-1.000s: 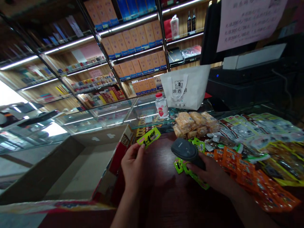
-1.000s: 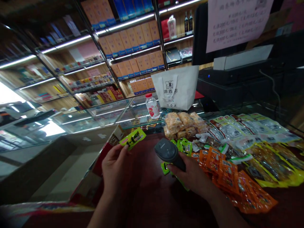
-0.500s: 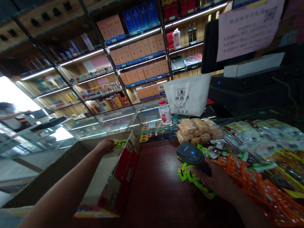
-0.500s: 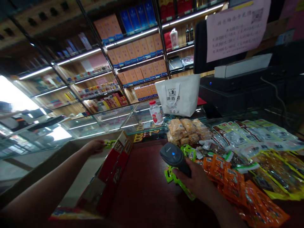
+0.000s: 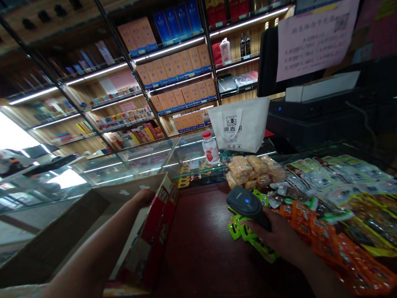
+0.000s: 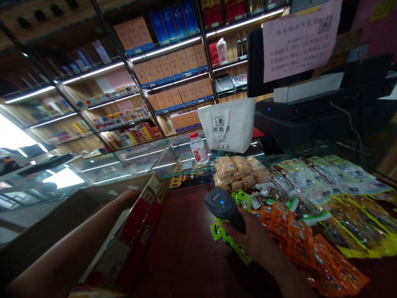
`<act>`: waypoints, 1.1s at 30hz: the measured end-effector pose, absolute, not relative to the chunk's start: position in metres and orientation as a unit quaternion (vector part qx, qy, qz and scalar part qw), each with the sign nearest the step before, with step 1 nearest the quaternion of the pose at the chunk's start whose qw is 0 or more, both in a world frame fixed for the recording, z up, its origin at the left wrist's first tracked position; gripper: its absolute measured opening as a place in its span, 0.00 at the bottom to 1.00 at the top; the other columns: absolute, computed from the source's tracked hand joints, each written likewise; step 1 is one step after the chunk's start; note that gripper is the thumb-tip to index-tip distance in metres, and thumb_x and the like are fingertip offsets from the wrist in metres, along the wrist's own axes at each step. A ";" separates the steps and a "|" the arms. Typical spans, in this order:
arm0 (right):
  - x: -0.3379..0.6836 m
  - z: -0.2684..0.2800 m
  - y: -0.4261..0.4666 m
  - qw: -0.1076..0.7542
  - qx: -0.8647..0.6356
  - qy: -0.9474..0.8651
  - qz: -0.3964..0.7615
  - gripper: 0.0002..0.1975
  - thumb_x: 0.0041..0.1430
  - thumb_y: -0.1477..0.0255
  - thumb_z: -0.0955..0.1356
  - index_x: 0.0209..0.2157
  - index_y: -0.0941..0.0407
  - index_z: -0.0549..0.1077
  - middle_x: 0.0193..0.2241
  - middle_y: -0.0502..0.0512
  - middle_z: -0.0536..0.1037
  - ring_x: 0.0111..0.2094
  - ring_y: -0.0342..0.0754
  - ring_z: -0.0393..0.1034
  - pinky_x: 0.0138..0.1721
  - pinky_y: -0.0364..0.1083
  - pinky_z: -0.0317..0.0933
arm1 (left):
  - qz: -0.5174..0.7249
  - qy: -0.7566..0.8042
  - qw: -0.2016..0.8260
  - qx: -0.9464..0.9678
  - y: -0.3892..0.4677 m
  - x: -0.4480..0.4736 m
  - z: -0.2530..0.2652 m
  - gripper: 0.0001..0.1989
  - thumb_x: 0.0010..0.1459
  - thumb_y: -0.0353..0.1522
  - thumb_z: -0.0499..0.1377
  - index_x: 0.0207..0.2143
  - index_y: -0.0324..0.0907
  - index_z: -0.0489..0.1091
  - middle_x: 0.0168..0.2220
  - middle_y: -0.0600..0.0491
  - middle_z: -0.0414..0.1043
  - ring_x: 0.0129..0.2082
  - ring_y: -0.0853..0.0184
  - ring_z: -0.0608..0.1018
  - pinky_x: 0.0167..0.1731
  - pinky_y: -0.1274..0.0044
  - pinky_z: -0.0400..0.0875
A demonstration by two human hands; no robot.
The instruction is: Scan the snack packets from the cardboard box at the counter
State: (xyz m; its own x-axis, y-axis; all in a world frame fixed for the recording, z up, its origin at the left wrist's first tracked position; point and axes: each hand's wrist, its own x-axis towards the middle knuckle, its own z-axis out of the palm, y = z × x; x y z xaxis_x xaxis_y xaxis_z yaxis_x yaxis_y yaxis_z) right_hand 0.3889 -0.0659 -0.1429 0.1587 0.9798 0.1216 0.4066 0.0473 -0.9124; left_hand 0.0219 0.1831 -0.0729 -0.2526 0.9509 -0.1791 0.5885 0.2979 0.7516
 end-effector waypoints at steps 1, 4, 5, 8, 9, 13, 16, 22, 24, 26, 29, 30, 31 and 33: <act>0.389 -0.143 -0.066 0.454 -0.609 -0.570 0.314 0.23 0.57 0.55 0.68 0.45 0.57 0.78 0.38 0.60 0.83 0.38 0.59 0.76 0.41 0.52 0.68 | 0.270 0.746 0.309 0.525 0.183 0.021 -0.070 0.12 0.65 0.37 0.59 0.38 0.36 0.72 0.30 0.55 0.74 0.25 0.72 0.75 0.27 0.78 0.73; 0.387 -0.141 -0.066 0.464 -0.600 -0.567 0.321 0.21 0.56 0.56 0.68 0.43 0.57 0.78 0.33 0.57 0.83 0.34 0.57 0.75 0.36 0.51 0.68 | 0.234 0.765 0.253 0.544 0.187 0.020 -0.050 0.11 0.60 0.34 0.62 0.28 0.36 0.70 0.19 0.58 0.68 0.17 0.72 0.71 0.21 0.78 0.69; 0.387 -0.140 -0.066 0.467 -0.599 -0.560 0.330 0.20 0.57 0.56 0.68 0.42 0.57 0.78 0.31 0.56 0.82 0.33 0.56 0.75 0.34 0.50 0.67 | 0.229 0.766 0.231 0.555 0.188 0.021 -0.039 0.10 0.57 0.32 0.64 0.25 0.36 0.69 0.16 0.58 0.66 0.15 0.71 0.70 0.20 0.78 0.68; 0.388 -0.137 -0.067 0.495 -0.596 -0.534 0.340 0.20 0.58 0.56 0.67 0.43 0.56 0.77 0.30 0.55 0.82 0.32 0.55 0.75 0.32 0.49 0.67 | 0.239 0.736 0.162 0.613 0.183 0.032 0.000 0.07 0.50 0.28 0.65 0.23 0.37 0.70 0.14 0.57 0.65 0.15 0.68 0.70 0.21 0.77 0.67; 0.389 -0.136 -0.067 0.507 -0.595 -0.525 0.336 0.20 0.57 0.56 0.68 0.43 0.56 0.76 0.31 0.55 0.82 0.33 0.55 0.75 0.32 0.49 0.67 | 0.248 0.716 0.141 0.637 0.177 0.040 0.012 0.04 0.50 0.28 0.65 0.26 0.37 0.71 0.17 0.56 0.68 0.17 0.68 0.71 0.23 0.77 0.67; 0.394 -0.136 -0.067 0.548 -0.603 -0.484 0.320 0.19 0.57 0.56 0.68 0.39 0.57 0.75 0.28 0.54 0.80 0.30 0.54 0.74 0.32 0.49 0.66 | 0.270 0.623 0.091 0.728 0.128 0.085 0.026 0.10 0.50 0.32 0.65 0.37 0.42 0.77 0.29 0.54 0.77 0.27 0.65 0.76 0.33 0.76 0.70; 0.397 -0.136 -0.067 0.569 -0.612 -0.457 0.304 0.20 0.57 0.55 0.68 0.40 0.57 0.75 0.27 0.53 0.79 0.28 0.53 0.72 0.31 0.49 0.65 | 0.266 0.503 0.149 0.809 0.078 0.129 -0.017 0.08 0.49 0.34 0.65 0.33 0.45 0.81 0.33 0.51 0.80 0.34 0.59 0.79 0.38 0.73 0.71; 0.397 -0.133 -0.066 0.599 -0.607 -0.435 0.289 0.20 0.57 0.55 0.67 0.41 0.56 0.75 0.30 0.54 0.80 0.31 0.53 0.74 0.31 0.47 0.65 | 0.223 0.470 0.245 0.818 0.048 0.199 -0.144 0.11 0.57 0.34 0.57 0.32 0.41 0.80 0.35 0.45 0.79 0.37 0.58 0.79 0.40 0.72 0.69; 0.397 -0.133 -0.066 0.599 -0.607 -0.434 0.290 0.19 0.57 0.56 0.67 0.41 0.56 0.75 0.26 0.52 0.79 0.26 0.52 0.73 0.28 0.47 0.64 | 0.231 0.504 0.221 0.802 0.056 0.213 -0.165 0.14 0.60 0.35 0.54 0.36 0.40 0.78 0.38 0.43 0.78 0.40 0.59 0.78 0.43 0.72 0.67; 0.397 -0.134 -0.065 0.597 -0.607 -0.433 0.294 0.20 0.57 0.55 0.68 0.41 0.57 0.75 0.20 0.49 0.76 0.22 0.50 0.70 0.25 0.47 0.62 | 0.231 0.527 0.207 0.792 0.062 0.223 -0.173 0.15 0.60 0.39 0.55 0.35 0.39 0.76 0.38 0.43 0.76 0.41 0.58 0.76 0.43 0.71 0.66; 0.397 -0.136 -0.063 0.597 -0.606 -0.430 0.302 0.21 0.57 0.55 0.68 0.42 0.57 0.75 0.14 0.45 0.70 0.18 0.49 0.66 0.22 0.47 0.60 | 0.217 0.559 0.198 0.776 0.066 0.233 -0.177 0.14 0.50 0.42 0.65 0.30 0.40 0.74 0.34 0.45 0.73 0.38 0.56 0.75 0.38 0.71 0.64; 0.397 -0.136 -0.063 0.598 -0.605 -0.428 0.305 0.21 0.57 0.55 0.68 0.41 0.57 0.75 0.14 0.44 0.69 0.17 0.49 0.65 0.21 0.46 0.60 | 0.216 0.567 0.199 0.770 0.067 0.235 -0.178 0.14 0.47 0.41 0.67 0.28 0.41 0.72 0.33 0.46 0.72 0.38 0.56 0.75 0.37 0.71 0.63; 0.397 -0.136 -0.063 0.599 -0.604 -0.427 0.307 0.20 0.57 0.55 0.68 0.41 0.57 0.75 0.14 0.44 0.69 0.17 0.49 0.65 0.21 0.46 0.60 | 0.218 0.573 0.202 0.764 0.067 0.236 -0.179 0.13 0.44 0.40 0.68 0.27 0.41 0.71 0.32 0.47 0.72 0.38 0.56 0.74 0.35 0.72 0.62; 0.397 -0.136 -0.063 0.599 -0.603 -0.427 0.309 0.19 0.56 0.55 0.68 0.39 0.56 0.74 0.15 0.44 0.69 0.18 0.48 0.65 0.21 0.46 0.60 | 0.234 0.574 0.220 0.753 0.068 0.236 -0.181 0.12 0.43 0.35 0.68 0.26 0.42 0.67 0.30 0.50 0.71 0.35 0.59 0.73 0.33 0.74 0.61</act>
State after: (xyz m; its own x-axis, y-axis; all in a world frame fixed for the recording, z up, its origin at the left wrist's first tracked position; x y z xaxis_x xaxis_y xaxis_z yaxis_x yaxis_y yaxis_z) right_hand 0.3969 -0.0626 -0.1359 0.4442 0.8852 0.1384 0.1442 0.0819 -0.9862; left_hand 0.2357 0.0683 -0.1814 0.2319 0.9677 0.0990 0.7617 -0.2440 0.6002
